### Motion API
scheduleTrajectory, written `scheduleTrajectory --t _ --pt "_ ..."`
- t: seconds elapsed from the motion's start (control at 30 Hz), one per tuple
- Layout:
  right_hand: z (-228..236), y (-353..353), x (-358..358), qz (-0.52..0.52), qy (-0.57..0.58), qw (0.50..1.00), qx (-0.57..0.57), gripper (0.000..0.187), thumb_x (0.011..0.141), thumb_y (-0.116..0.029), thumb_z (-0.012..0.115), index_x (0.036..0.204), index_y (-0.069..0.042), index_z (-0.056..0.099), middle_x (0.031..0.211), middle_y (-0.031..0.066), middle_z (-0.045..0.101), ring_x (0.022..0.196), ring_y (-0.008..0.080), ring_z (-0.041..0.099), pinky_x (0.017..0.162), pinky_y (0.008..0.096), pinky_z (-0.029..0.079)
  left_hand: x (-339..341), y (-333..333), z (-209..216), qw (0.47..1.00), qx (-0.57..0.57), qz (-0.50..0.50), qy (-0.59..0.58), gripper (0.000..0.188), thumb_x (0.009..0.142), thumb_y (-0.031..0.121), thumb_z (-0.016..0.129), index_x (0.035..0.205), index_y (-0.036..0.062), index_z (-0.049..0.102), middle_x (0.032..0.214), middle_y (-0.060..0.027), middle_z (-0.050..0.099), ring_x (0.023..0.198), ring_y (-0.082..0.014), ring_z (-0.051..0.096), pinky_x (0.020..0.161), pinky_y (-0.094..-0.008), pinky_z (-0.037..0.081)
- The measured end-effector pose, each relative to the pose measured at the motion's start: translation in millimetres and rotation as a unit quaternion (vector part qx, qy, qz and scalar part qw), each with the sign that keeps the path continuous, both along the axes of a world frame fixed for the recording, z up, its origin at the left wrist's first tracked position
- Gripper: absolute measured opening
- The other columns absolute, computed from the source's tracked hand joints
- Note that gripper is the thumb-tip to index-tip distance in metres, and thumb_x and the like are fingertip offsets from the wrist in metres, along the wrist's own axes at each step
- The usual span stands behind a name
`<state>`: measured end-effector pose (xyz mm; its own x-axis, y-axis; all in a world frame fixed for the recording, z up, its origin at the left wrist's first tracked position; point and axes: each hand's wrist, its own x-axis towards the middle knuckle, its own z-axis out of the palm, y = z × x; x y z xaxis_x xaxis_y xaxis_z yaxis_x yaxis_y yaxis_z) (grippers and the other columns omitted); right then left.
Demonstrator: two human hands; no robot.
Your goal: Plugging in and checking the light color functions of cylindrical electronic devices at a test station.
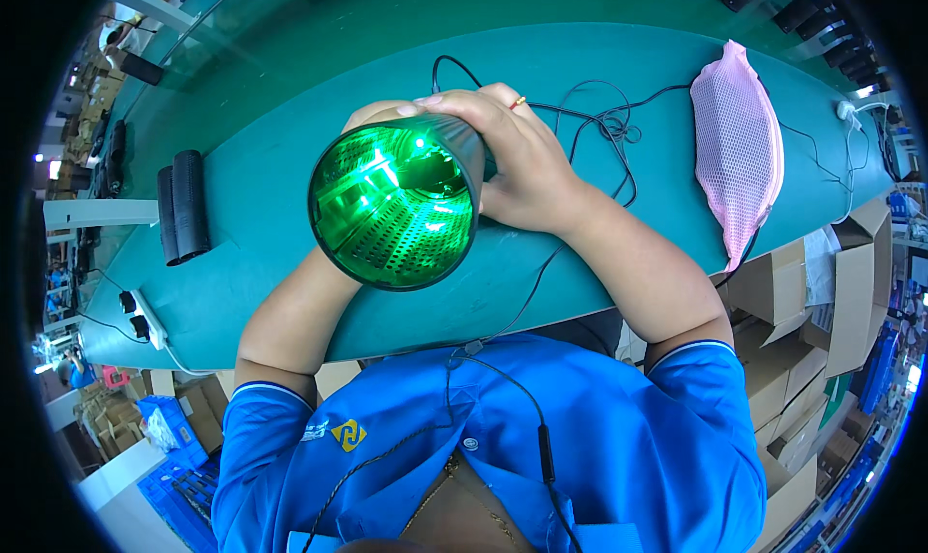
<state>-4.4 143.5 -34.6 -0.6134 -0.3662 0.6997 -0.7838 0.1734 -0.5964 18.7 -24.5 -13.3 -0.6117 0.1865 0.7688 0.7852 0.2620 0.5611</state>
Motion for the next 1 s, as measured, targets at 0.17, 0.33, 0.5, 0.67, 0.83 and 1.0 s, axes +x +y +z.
scheduleTrajectory --t 0.17,0.33,0.5,0.67,0.83,1.0 --pt "9 1 6 -0.007 -0.005 1.0 -0.001 0.08 0.051 0.0 0.08 0.124 -0.012 0.052 0.114 0.0062 0.063 0.09 0.0226 0.055 0.081 0.0315 0.044 2 1 3 1.0 0.002 0.003 0.008 0.059 0.06 0.0 0.077 0.114 0.005 0.055 0.104 -0.0131 0.06 0.085 -0.0246 0.061 0.072 -0.0318 0.051" --pt "12 2 8 -0.009 -0.016 1.0 0.01 0.08 0.051 -0.002 0.082 0.125 -0.012 0.052 0.114 0.0061 0.063 0.091 0.023 0.056 0.083 0.0317 0.045 2 3 6 1.0 0.015 0.001 0.005 0.058 0.06 0.001 0.077 0.113 0.0047 0.055 0.104 -0.0132 0.061 0.086 -0.0249 0.061 0.073 -0.0318 0.051" --pt "13 1 8 -0.011 -0.003 1.0 0.017 0.083 0.05 -0.003 0.083 0.126 -0.012 0.051 0.116 0.0062 0.063 0.093 0.0238 0.056 0.084 0.0323 0.045 1 1 8 0.999 -0.006 0.002 0.039 0.057 0.06 0.001 0.077 0.113 0.0045 0.055 0.104 -0.0132 0.061 0.087 -0.0252 0.061 0.074 -0.0321 0.051" --pt "15 -2 7 0.005 0.022 1.0 -0.003 0.087 0.049 -0.006 0.084 0.128 -0.012 0.049 0.119 0.0065 0.062 0.095 0.0245 0.057 0.085 0.0332 0.045 1 -2 8 0.998 -0.027 0.007 0.055 0.056 0.061 0.002 0.077 0.113 0.0045 0.055 0.105 -0.0135 0.061 0.087 -0.0253 0.061 0.075 -0.0328 0.051" --pt "14 2 4 0.007 0.027 0.999 0.031 0.091 0.048 -0.008 0.085 0.131 -0.011 0.046 0.122 0.0066 0.061 0.097 0.0247 0.057 0.087 0.0342 0.044 2 -2 5 0.998 -0.033 0.0 0.046 0.057 0.061 0.002 0.076 0.114 0.0046 0.055 0.105 -0.0138 0.06 0.087 -0.0254 0.061 0.075 -0.0332 0.051" --pt "9 2 1 0.004 0.052 0.998 0.027 0.095 0.047 -0.009 0.085 0.133 -0.01 0.044 0.122 0.0063 0.06 0.098 0.0245 0.058 0.089 0.0351 0.044 1 -2 2 1.0 -0.007 -0.017 0.016 0.058 0.061 0.002 0.077 0.115 0.0048 0.054 0.104 -0.0139 0.06 0.088 -0.0256 0.06 0.074 -0.0334 0.051"
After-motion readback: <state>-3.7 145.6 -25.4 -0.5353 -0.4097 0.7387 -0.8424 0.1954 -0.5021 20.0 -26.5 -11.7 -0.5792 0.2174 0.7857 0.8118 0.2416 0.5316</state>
